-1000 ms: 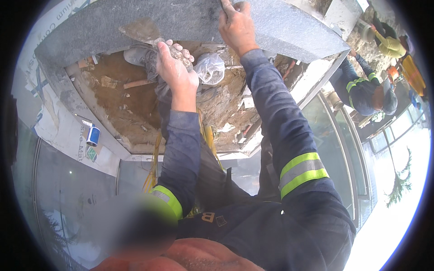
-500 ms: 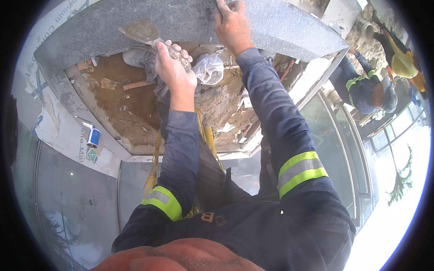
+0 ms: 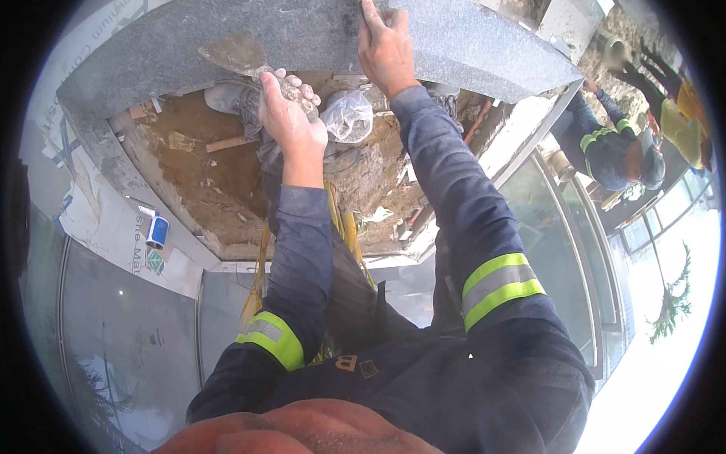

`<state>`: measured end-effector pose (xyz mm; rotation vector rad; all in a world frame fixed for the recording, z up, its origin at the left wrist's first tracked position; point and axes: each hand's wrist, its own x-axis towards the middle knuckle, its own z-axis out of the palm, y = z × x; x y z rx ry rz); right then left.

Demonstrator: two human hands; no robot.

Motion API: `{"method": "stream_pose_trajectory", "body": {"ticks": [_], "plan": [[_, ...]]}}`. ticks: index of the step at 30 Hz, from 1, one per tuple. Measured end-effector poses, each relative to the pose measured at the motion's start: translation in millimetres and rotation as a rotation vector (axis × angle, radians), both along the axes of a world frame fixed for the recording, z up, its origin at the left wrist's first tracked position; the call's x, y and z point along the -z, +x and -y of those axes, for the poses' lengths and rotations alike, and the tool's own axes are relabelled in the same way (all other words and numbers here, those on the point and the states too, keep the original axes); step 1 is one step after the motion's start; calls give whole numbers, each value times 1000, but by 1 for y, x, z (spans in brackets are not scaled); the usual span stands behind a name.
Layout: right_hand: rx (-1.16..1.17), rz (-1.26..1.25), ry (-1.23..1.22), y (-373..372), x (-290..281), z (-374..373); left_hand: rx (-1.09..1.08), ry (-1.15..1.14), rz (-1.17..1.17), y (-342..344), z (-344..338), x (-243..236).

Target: The person applies adhesive from a tube onto a stone tile using a trowel and spreads it evenly across the surface. The person then scrapes and smooths the adhesive on the tile, preparing it for installation.

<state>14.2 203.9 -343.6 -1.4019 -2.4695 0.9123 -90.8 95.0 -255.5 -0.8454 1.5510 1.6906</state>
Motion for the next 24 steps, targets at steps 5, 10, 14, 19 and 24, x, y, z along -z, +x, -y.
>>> {"method": "stream_pose_trajectory", "body": {"ticks": [5, 10, 14, 19, 24], "plan": [[-16, 20, -39, 10, 1, -1, 57, -24, 14, 1, 2, 2], [-2, -14, 37, 22, 1, -9, 56, -29, 2, 2, 4, 4], [-5, 22, 19, 30, 15, -6, 69, -36, 9, 3, 2, 4], [-3, 66, -22, 37, 13, -3, 34, -24, 27, 2, 2, 3], [-11, 0, -93, 44, -2, 2, 31, -12, 13, -1, 0, 1]]}}
